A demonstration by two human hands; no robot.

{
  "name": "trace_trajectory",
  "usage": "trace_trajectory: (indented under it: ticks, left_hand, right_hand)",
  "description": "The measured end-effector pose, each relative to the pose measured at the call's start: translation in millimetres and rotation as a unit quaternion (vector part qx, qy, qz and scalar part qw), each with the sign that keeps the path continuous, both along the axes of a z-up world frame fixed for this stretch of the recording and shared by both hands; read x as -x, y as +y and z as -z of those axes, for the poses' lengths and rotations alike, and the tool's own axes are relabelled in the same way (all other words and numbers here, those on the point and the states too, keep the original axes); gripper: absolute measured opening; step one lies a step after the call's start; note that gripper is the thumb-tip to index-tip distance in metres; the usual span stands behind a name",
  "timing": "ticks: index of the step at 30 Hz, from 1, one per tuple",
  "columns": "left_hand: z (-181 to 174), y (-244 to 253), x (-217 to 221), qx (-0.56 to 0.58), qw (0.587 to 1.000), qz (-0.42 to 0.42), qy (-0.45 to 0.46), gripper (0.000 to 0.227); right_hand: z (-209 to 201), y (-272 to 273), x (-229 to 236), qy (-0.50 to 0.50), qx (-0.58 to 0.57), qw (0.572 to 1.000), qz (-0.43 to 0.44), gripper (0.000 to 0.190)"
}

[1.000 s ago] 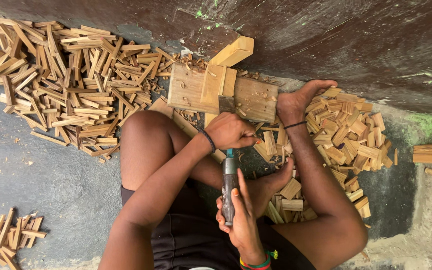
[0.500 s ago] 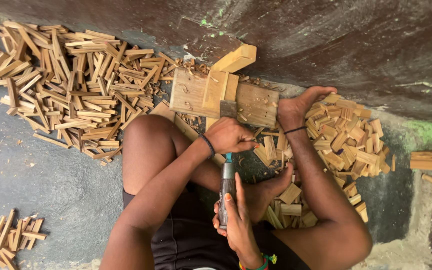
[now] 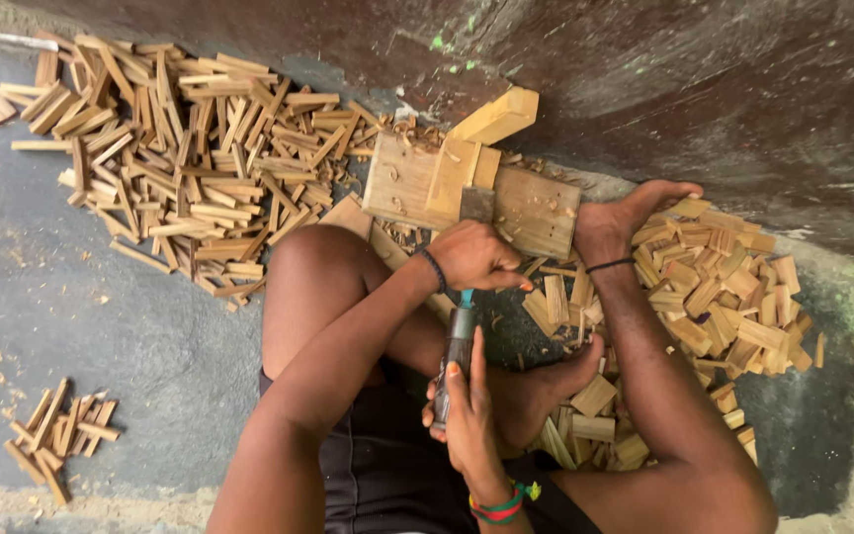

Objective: The person sits on the floor and uses a chisel to carve a small piece of wood held in a wooden jig. They repeatedly strike the chisel with a mallet to shape the wood, creating small wood shavings that fall onto the floor.

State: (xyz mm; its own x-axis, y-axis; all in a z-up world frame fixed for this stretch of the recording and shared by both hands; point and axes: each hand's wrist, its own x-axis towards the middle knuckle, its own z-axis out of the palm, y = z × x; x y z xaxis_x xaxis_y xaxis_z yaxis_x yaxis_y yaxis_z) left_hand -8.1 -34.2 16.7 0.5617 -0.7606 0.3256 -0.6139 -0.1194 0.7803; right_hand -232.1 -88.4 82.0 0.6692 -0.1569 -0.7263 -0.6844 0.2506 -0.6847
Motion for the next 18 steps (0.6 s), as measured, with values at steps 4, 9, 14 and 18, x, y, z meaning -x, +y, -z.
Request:
trace_trajectory:
  ticks: [4, 9, 14, 18]
  left_hand:
    - [8.7, -7.5, -11.5, -0.001, 1.000, -0.019, -0.019, 0.057]
    - [21.4, -17.1, -28.3, -0.022, 0.999, -0.023, -0.033, 0.051]
    - [33.9, -36.1, -61.8, -0.038, 0.996, -0.056, -0.063, 0.047]
    - [31.7, -49.7, -78.1, -0.079, 0.988, -0.068, -0.117, 0.045]
  right_hand:
    - [1.9, -5.6, -9.8, -0.004, 0.002, 1.000, -0.001, 0.070]
    - [1.8, -4.5, -24.9, -0.043, 0.008, 0.999, 0.000, 0.071]
    - [19.4, -12.9, -46.1, -0.058, 0.020, 0.998, -0.015, 0.073]
    - [28.6, -27.0, -60.9, -0.085, 0.010, 0.996, -0.033, 0.072]
